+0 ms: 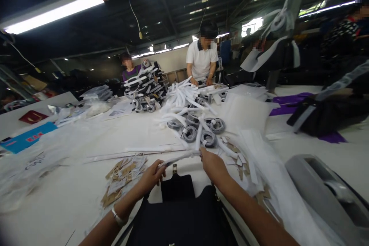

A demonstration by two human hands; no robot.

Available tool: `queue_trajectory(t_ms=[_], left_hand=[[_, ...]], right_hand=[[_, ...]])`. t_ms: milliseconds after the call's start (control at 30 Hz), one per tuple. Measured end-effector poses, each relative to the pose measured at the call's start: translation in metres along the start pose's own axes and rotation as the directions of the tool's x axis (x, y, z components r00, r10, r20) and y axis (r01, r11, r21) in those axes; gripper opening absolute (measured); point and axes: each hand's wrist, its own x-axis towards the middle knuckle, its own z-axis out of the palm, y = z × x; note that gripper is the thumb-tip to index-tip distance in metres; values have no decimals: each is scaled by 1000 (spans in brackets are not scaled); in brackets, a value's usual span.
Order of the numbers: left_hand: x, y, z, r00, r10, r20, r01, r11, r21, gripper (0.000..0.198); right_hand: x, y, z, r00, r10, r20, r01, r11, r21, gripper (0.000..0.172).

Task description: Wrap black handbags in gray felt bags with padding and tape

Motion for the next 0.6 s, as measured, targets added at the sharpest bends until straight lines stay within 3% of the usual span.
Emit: queue_trajectory(t_ms=[100,233,467,600], left_hand=[[-19,0,0,999,19,26,-16,994,-104,48],[-36,0,-5,999,-24,26,29,974,-225,53],[-24,-10,7,988,-127,-87,97,951,-293,41],[-23,-10,6,975,-95,-199,58,981,-187,46]], right_hand=[[-4,9,-6,1000,13,-13,-13,999,29,35],[-4,16,-7,1000,13,29,-15,998,66,27],[-2,27,-5,986,-7,169,-21,986,166,16],[-29,25,-19,999,-4,42,-6,974,225,49]])
